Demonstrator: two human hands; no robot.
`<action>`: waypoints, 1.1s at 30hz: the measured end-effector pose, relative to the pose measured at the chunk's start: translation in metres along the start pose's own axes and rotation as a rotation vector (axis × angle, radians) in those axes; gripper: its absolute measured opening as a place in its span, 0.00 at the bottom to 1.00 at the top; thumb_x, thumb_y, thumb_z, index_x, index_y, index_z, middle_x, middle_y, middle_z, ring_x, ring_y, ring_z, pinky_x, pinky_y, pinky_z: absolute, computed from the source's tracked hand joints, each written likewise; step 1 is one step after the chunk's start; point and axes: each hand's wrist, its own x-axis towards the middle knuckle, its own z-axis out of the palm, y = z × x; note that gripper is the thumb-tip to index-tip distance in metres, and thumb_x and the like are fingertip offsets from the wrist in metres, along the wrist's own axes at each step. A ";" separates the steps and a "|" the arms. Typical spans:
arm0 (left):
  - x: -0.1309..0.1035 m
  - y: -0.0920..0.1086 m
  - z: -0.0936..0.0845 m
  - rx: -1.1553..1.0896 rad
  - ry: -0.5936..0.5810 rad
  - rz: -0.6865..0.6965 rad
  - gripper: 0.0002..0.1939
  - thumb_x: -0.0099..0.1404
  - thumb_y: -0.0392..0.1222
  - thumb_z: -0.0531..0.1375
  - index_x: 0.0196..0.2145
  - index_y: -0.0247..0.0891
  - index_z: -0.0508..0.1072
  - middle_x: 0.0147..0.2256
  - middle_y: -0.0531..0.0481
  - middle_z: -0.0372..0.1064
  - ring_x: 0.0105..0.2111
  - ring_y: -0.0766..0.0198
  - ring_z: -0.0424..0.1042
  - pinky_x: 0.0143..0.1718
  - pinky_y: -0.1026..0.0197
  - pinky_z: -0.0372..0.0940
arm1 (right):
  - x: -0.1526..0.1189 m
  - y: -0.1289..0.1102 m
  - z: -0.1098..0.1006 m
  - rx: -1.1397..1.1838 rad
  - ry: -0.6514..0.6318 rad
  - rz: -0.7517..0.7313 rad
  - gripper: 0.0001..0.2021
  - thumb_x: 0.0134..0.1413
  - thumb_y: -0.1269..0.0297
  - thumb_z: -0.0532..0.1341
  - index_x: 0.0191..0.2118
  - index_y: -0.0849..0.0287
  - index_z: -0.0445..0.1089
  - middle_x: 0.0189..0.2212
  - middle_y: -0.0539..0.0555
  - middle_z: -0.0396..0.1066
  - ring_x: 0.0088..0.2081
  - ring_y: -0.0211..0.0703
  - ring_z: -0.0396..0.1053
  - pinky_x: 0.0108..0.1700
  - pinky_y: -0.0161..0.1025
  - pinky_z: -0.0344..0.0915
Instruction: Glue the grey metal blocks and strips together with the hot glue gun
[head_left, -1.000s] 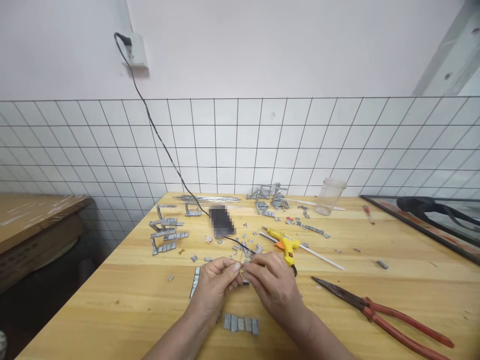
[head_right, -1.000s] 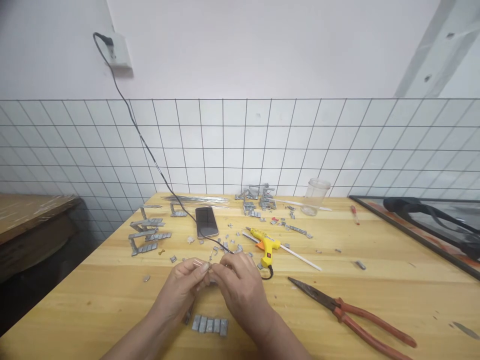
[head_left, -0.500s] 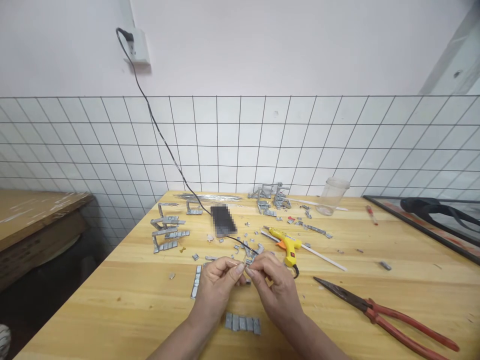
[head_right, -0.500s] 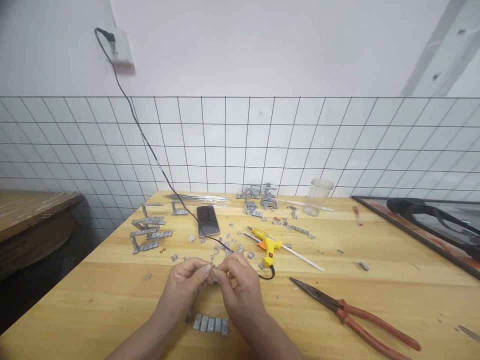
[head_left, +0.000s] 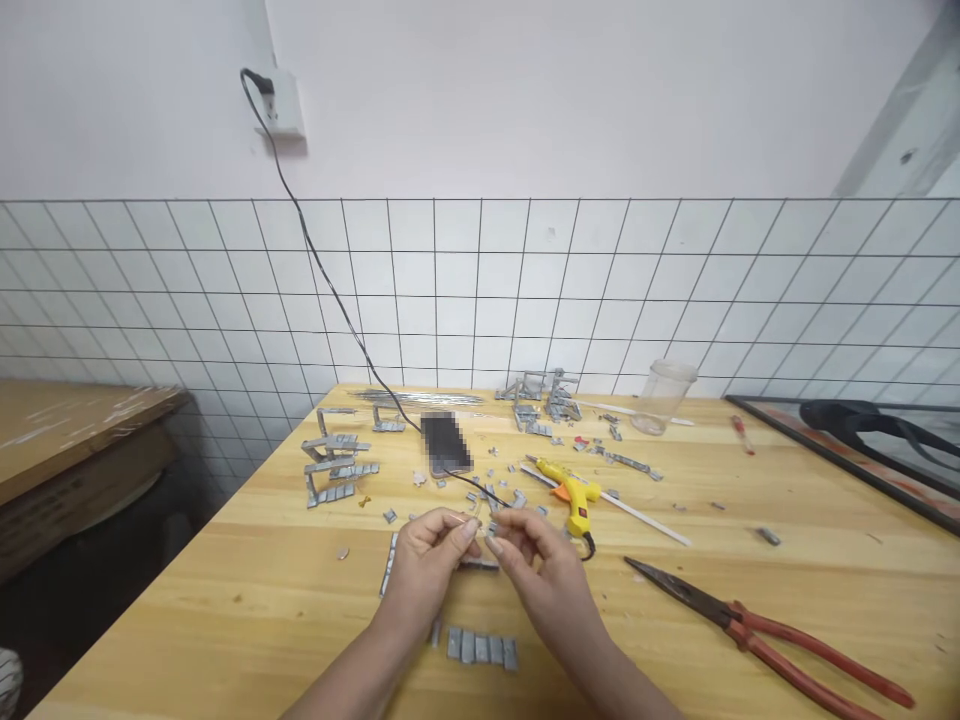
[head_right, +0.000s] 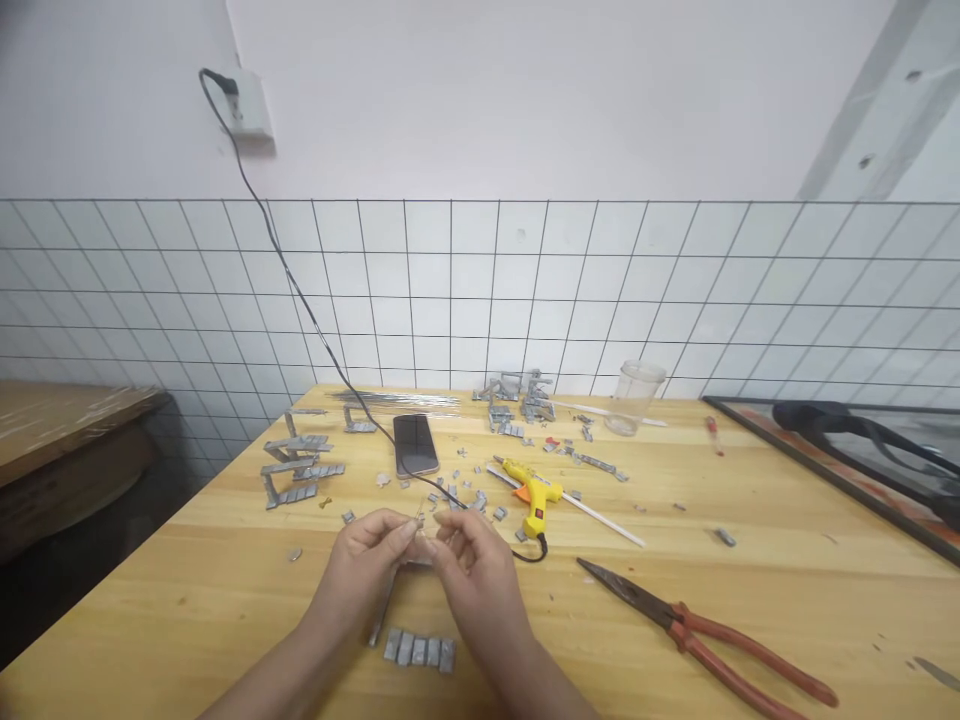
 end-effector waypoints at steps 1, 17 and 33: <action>0.000 -0.001 0.000 -0.026 0.004 -0.019 0.10 0.58 0.45 0.63 0.24 0.35 0.74 0.20 0.51 0.69 0.23 0.66 0.66 0.28 0.64 0.61 | 0.000 0.000 -0.003 -0.056 0.028 -0.060 0.11 0.54 0.64 0.60 0.43 0.59 0.70 0.31 0.55 0.70 0.30 0.45 0.67 0.33 0.42 0.66; -0.006 0.012 0.007 -0.165 -0.019 -0.123 0.14 0.52 0.48 0.66 0.21 0.34 0.73 0.18 0.54 0.66 0.20 0.70 0.58 0.25 0.67 0.54 | 0.005 -0.003 -0.016 -0.478 0.076 -0.525 0.08 0.56 0.73 0.60 0.40 0.54 0.72 0.30 0.54 0.70 0.30 0.43 0.62 0.33 0.42 0.56; -0.010 0.015 0.007 0.050 -0.028 0.016 0.12 0.58 0.44 0.63 0.21 0.36 0.72 0.20 0.52 0.68 0.24 0.65 0.65 0.30 0.64 0.60 | 0.005 -0.008 -0.009 0.082 -0.036 -0.022 0.12 0.57 0.65 0.58 0.24 0.58 0.69 0.21 0.50 0.66 0.25 0.40 0.63 0.29 0.37 0.60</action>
